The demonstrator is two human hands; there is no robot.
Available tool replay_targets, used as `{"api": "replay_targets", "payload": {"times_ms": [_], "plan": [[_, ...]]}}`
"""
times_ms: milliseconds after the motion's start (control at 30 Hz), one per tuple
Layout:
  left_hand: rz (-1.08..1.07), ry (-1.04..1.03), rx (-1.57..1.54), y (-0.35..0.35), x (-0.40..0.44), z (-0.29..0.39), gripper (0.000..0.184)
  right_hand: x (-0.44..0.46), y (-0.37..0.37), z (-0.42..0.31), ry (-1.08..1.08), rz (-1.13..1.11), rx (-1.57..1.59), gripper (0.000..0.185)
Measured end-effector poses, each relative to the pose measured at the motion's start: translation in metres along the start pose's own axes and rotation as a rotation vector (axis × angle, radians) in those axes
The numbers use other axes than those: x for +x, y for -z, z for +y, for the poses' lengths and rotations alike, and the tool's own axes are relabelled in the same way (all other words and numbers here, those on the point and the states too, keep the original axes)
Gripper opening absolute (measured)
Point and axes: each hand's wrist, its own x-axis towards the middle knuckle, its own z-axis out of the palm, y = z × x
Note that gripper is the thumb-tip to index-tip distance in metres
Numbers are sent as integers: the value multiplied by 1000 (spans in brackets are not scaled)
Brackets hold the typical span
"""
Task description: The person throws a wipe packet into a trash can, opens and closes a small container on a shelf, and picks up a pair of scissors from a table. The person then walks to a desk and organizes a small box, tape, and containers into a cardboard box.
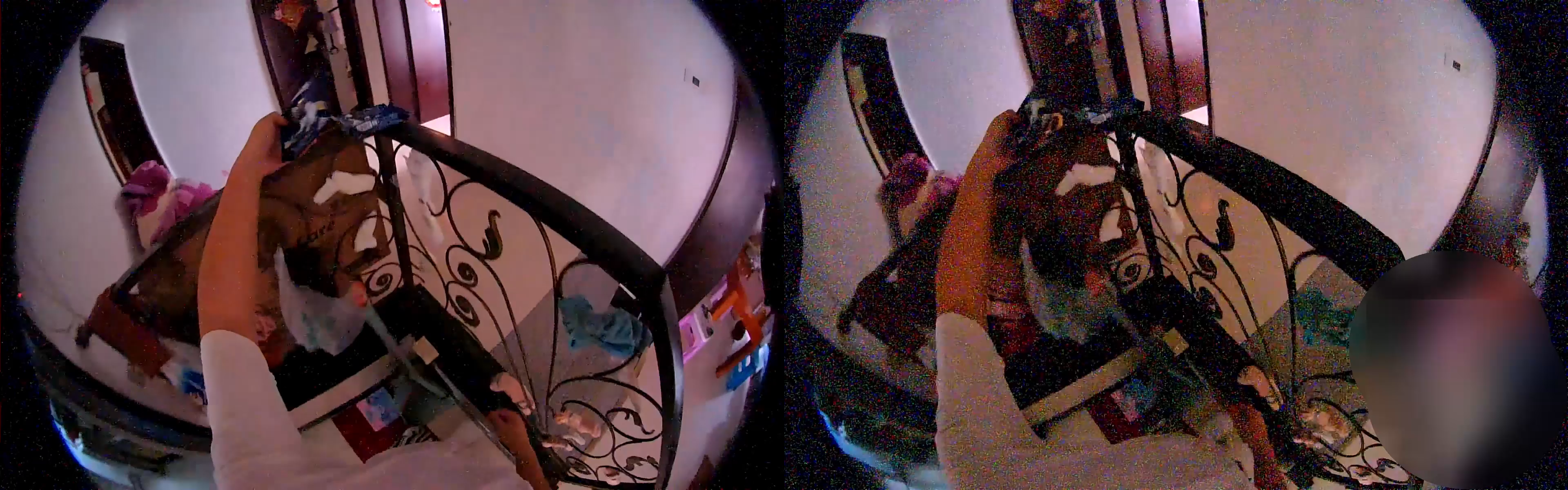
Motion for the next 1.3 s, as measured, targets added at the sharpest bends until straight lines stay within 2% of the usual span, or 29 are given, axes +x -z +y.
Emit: {"api": "replay_targets", "payload": {"times_ms": [33, 67, 100, 133, 167, 233, 267, 300, 333, 367, 433, 667, 767, 833, 867, 933, 1067, 1133, 1233, 1300], "plan": [[26, -47, 161, -8, 5, 2, 29, -4, -6, -11, -136, 60, 131, 23], [-33, -227, 478, -15, 6, 0, 30, -4, -12, -22, -145, 71, 132, 23], [-46, -226, 475, -12, 24, 2, 30, -2, -19, -34, -250, 57, 85, 24], [-134, -68, 259, -11, 50, 6, 30, 1, -25, -42, -361, 41, 40, 24], [-217, 95, 43, -9, 74, 7, 30, 8, -34, -32, -375, 51, 43, 24], [-214, 115, 87, -16, 102, 4, 31, 23, -49, -14, -121, 8, -71, 26], [-216, 109, 74, -17, 114, -2, 32, 28, -54, -17, -127, 18, -71, 26], [-217, 104, 63, -20, 123, -6, 33, 33, -54, -49, -178, 27, -66, 26], [-145, 71, 138, -34, 112, -5, 31, 38, -56, -68, -227, 38, -60, 26], [-155, 72, 135, -34, 121, -7, 31, 40, -58, -69, -231, 48, -60, 26], [-253, 138, 143, -31, 153, -19, 30, 44, -61, -69, -76, 90, 11, 28], [-313, 165, 290, -26, 211, -34, 30, 49, -66, -57, -139, 104, -117, 31], [-283, 136, 315, -18, 201, -25, 29, 50, -65, -65, -255, 16, -97, 28], [-225, 108, 314, -32, 152, -13, 28, 58, -69, -54, -97, 17, -74, 24], [-221, 89, 352, -34, 142, -11, 28, 63, -70, -56, -99, 16, -70, 24], [-217, 67, 389, -33, 139, -10, 28, 75, -70, -63, 173, 22, -145, 19], [-223, 46, 458, -27, 153, -15, 27, 87, -79, -55, 53, -8, 5, 18], [-210, 16, 490, -23, 158, -18, 27, 91, -76, -70, 50, -115, -9, 17], [-244, 15, 386, -23, 148, -18, 27, 102, -82, -90, 80, -94, 81, 18], [-260, -103, 149, -26, 107, -7, 25, 110, -74, -137, 95, -116, 170, 19]]}}
